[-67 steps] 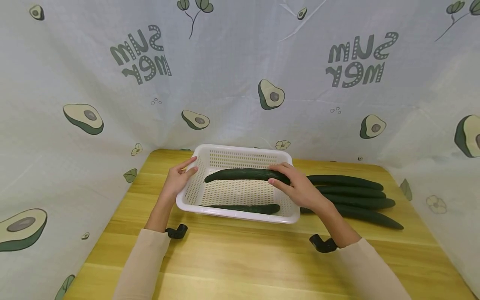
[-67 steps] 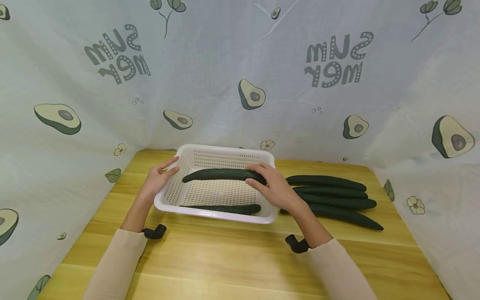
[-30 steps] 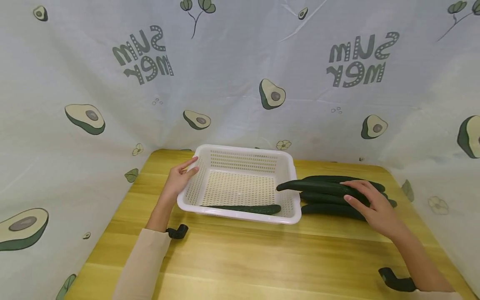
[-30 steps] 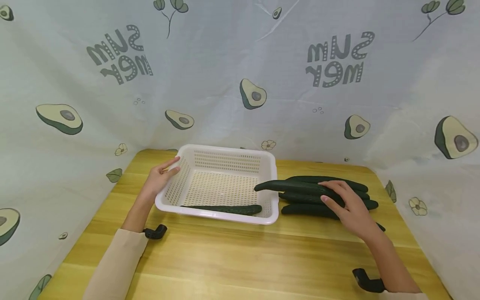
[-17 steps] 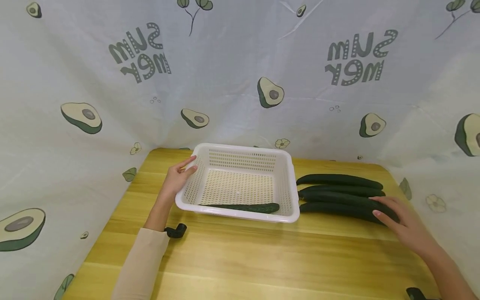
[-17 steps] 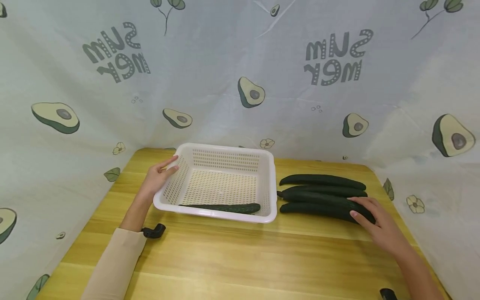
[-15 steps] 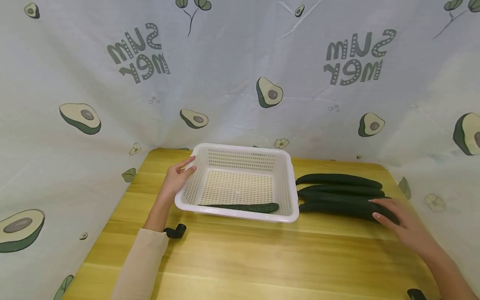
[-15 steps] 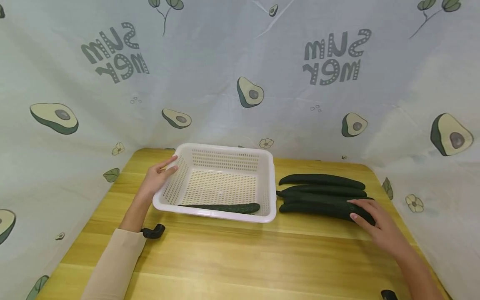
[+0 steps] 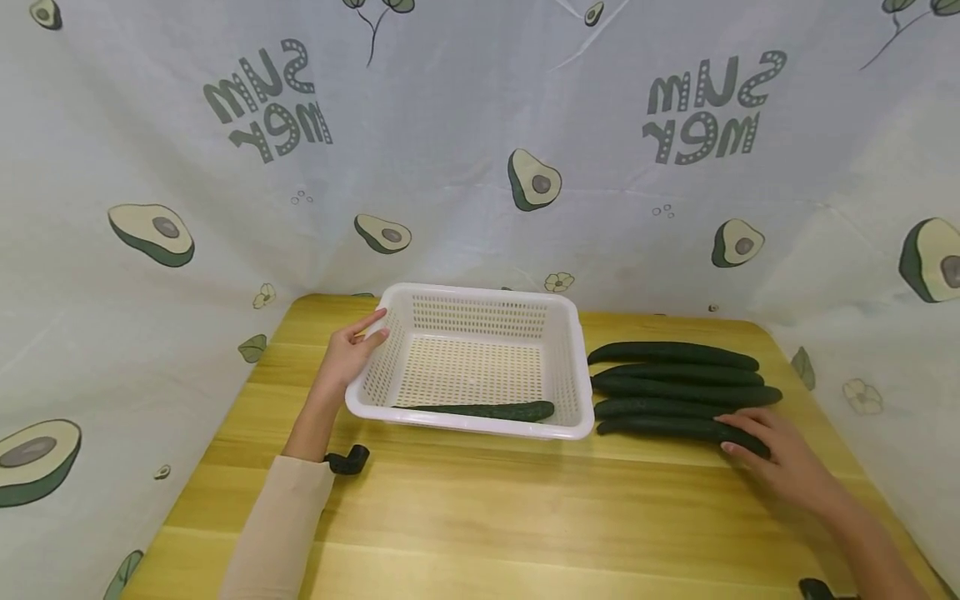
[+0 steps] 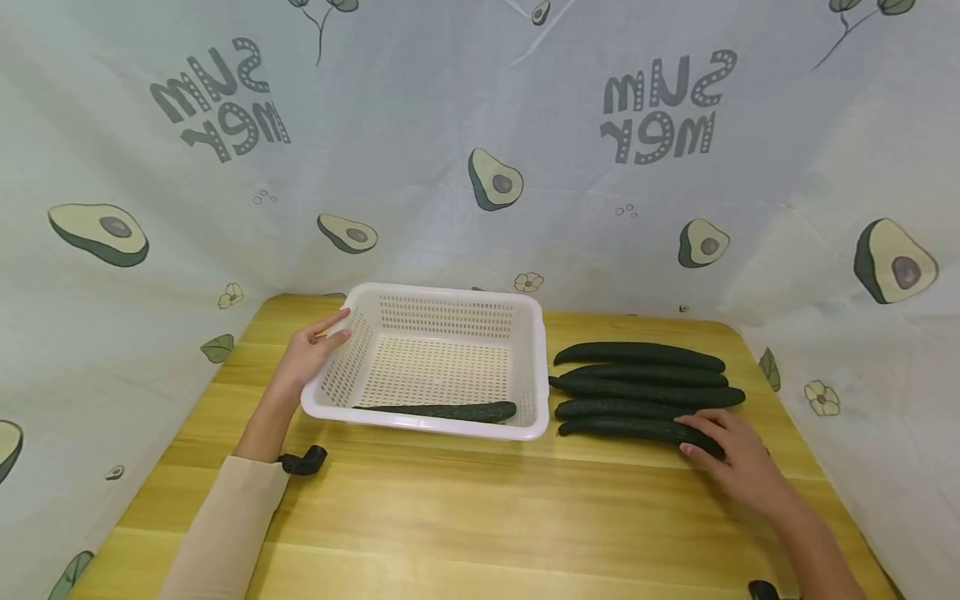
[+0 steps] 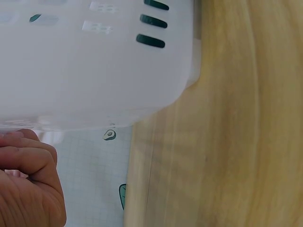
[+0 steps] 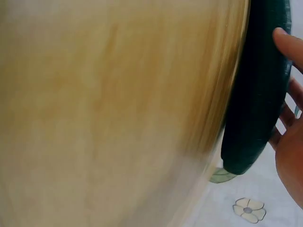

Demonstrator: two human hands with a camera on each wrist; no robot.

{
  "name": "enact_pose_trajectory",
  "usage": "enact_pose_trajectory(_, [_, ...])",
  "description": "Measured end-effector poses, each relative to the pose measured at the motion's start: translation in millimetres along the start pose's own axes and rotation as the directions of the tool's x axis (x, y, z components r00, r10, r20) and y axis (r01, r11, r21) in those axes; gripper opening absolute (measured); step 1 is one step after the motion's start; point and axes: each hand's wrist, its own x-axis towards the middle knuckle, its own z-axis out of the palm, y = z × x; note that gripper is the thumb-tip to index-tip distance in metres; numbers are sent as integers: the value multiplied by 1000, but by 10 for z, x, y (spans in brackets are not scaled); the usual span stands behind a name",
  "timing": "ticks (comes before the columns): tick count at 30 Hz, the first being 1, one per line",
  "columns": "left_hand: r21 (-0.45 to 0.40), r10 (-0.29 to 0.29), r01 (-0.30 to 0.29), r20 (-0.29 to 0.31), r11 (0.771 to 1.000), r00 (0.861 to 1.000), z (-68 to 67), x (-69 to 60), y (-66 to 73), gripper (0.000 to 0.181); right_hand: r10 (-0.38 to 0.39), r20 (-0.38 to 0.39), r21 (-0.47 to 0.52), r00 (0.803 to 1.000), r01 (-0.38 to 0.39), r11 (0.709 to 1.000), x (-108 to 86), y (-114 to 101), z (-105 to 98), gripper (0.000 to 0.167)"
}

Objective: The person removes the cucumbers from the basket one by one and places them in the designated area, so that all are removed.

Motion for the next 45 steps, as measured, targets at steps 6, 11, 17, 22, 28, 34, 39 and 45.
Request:
enact_pose_trajectory(6, [11, -3, 3, 12, 1000, 1000, -15, 3, 39, 50, -47, -25, -83, 999, 45, 996, 22, -4, 32, 48])
enact_pose_trajectory(11, [8, -13, 13, 3, 1000, 1000, -24, -2, 26, 50, -2, 27, -84, 1000, 4, 996, 94, -41, 4, 45])
enact_pose_trajectory(17, [1, -11, 11, 5, 1000, 1000, -16, 13, -6, 50, 150, 128, 53, 980, -157, 986, 395, -325, -146, 43])
enact_pose_trajectory(22, [6, -4, 4, 2, 1000, 1000, -14, 17, -9, 50, 126, 90, 90, 988, -134, 987, 789, -684, -181, 47])
enact_pose_trajectory(28, [11, -6, 6, -2, 1000, 1000, -17, -2, 6, 49, 72, 99, 188, 993, -90, 978, 1214, -1020, 15, 49])
enact_pose_trajectory(34, [-12, -20, 20, 11, 1000, 1000, -12, -15, -1, 51, 35, 141, 295, 989, -75, 952, 1507, -1344, 229, 51])
enact_pose_trajectory(39, [-9, -12, 12, 4, 1000, 1000, -14, -3, 0, 50, 0, 164, 352, 986, -59, 934, 1640, -1625, 428, 52])
enact_pose_trajectory(45, [-13, -7, 7, 13, 1000, 1000, -14, 7, 0, 51, -75, 217, 418, 973, -24, 908, 1789, -1873, 613, 53])
